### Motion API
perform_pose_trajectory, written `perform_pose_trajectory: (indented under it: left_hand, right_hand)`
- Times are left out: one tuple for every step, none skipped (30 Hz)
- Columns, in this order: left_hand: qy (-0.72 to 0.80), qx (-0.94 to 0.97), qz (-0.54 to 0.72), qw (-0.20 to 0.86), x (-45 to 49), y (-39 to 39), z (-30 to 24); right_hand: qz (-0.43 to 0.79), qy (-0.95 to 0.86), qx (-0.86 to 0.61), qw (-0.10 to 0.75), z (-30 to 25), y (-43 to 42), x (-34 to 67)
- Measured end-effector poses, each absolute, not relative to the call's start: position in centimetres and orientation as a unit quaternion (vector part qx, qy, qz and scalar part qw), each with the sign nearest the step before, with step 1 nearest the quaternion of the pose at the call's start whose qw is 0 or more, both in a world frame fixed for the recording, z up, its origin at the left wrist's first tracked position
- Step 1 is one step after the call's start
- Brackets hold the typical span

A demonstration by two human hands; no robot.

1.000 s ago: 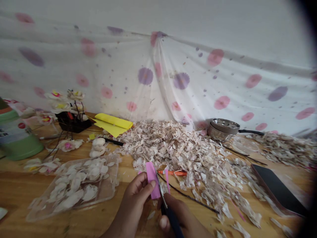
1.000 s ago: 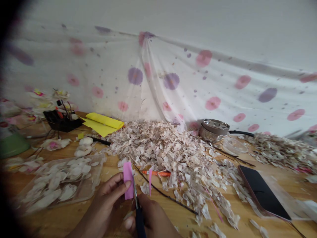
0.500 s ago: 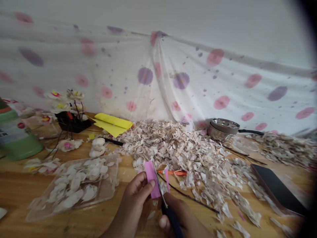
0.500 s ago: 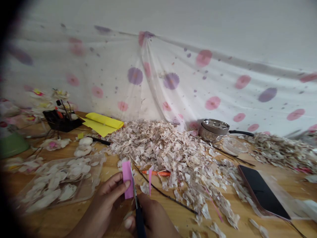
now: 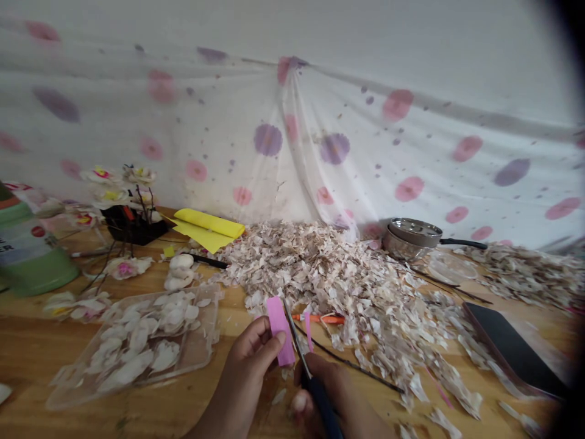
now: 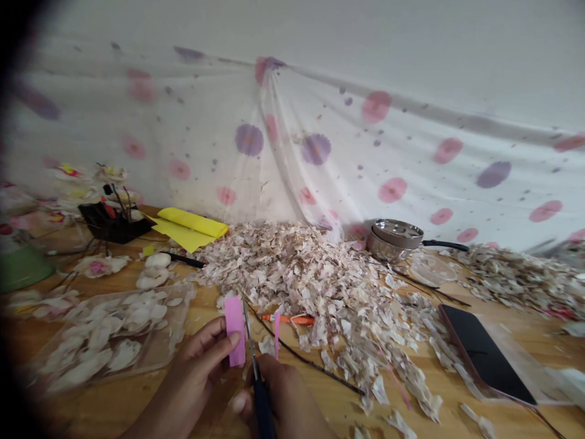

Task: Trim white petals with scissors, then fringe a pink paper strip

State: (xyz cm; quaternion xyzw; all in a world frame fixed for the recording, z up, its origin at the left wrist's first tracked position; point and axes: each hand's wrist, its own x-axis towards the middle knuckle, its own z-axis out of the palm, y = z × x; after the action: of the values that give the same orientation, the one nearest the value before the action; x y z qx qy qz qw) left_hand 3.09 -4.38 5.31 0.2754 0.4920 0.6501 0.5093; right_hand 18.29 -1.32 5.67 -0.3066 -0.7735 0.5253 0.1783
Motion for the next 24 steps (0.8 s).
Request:
perform_pose_trajectory:
  left_hand:
    - [0.492, 0.274, 0.651, 0.51, 3.1, -4.3, 5.3]
    - [0.491, 0.27, 0.652, 0.511, 3.1, -4.3, 5.3]
    - [0.489, 0.265, 0.653, 0.513, 3.1, -4.2, 5.3]
    - [0.487, 0.259, 0.654, 0.518, 3.1, -4.1, 5.4]
    - [0.484, 0.252, 0.654, 0.524, 3.1, -4.0, 5.5]
    - [0.482, 0.243, 0.653, 0.532, 3.2, -3.9, 5.6]
    - [0.48, 0.233, 0.651, 0.54, 3.2, -3.9, 5.7]
    - [0.48, 0.225, 0.647, 0.548, 3.2, -3.8, 5.7]
    - [0.479, 0.215, 0.645, 0.555, 3.2, -3.8, 5.7]
    - [0.478, 0.206, 0.644, 0.56, 3.3, -3.8, 5.6]
    - [0.476, 0.199, 0.643, 0.566, 3.3, -3.8, 5.5]
    - [0.473, 0.193, 0.642, 0.573, 3.3, -3.8, 5.3]
    - [0.467, 0.188, 0.639, 0.582, 3.3, -3.7, 5.2]
    - [0.459, 0.182, 0.636, 0.593, 3.3, -3.7, 5.0]
    - [0.45, 0.176, 0.633, 0.605, 3.4, -3.6, 4.8]
    - [0.443, 0.171, 0.631, 0.613, 3.4, -3.5, 4.7]
    - [0.44, 0.167, 0.633, 0.615, 3.4, -3.5, 4.7]
    - [0.437, 0.163, 0.641, 0.61, 3.4, -3.4, 4.7]
    - [0.433, 0.159, 0.653, 0.601, 3.3, -3.4, 4.8]
    - [0.429, 0.153, 0.664, 0.593, 3.3, -3.3, 4.9]
    - [0.424, 0.144, 0.673, 0.589, 3.2, -3.3, 5.1]
    - [0.419, 0.133, 0.676, 0.591, 3.1, -3.3, 5.2]
    - [0.417, 0.127, 0.675, 0.595, 3.0, -3.3, 5.3]
    - [0.418, 0.129, 0.672, 0.598, 2.9, -3.3, 5.4]
  right_hand:
    - [0.544, -0.757, -0.31, 0.189, 5.6, -1.4, 18.2]
    - [0.57, -0.732, -0.316, 0.199, 5.4, -1.4, 18.2]
    - [0.601, -0.701, -0.322, 0.207, 5.1, -1.4, 18.1]
    - [0.634, -0.668, -0.326, 0.214, 4.8, -1.4, 18.0]
    - [0.661, -0.638, -0.327, 0.222, 4.5, -1.3, 17.9]
    - [0.678, -0.614, -0.33, 0.236, 4.2, -1.2, 17.8]
    - [0.685, -0.598, -0.331, 0.254, 3.9, -1.1, 17.7]
    - [0.686, -0.588, -0.332, 0.273, 3.7, -0.9, 17.7]
    - [0.686, -0.579, -0.331, 0.29, 3.6, -0.7, 17.6]
    - [0.69, -0.568, -0.329, 0.306, 3.5, -0.5, 17.6]
    - [0.697, -0.553, -0.327, 0.318, 3.5, -0.4, 17.6]
    - [0.705, -0.538, -0.325, 0.327, 3.6, -0.3, 17.6]
    - [0.711, -0.526, -0.324, 0.335, 3.7, -0.1, 17.6]
    - [0.713, -0.517, -0.324, 0.345, 3.8, 0.0, 17.6]
    - [0.709, -0.514, -0.325, 0.357, 3.9, 0.0, 17.7]
    - [0.701, -0.519, -0.324, 0.365, 3.9, 0.1, 17.7]
    - [0.695, -0.528, -0.32, 0.369, 4.0, 0.2, 17.8]
    - [0.694, -0.536, -0.313, 0.366, 4.1, 0.3, 17.8]
    - [0.696, -0.541, -0.306, 0.358, 4.1, 0.3, 17.9]
    - [0.7, -0.546, -0.302, 0.348, 4.2, 0.4, 18.0]
    - [0.702, -0.549, -0.3, 0.34, 4.3, 0.4, 18.0]
    - [0.704, -0.549, -0.3, 0.336, 4.3, 0.4, 18.1]
    - [0.701, -0.55, -0.301, 0.338, 4.4, 0.4, 18.1]
    - [0.695, -0.553, -0.302, 0.345, 4.5, 0.4, 18.1]
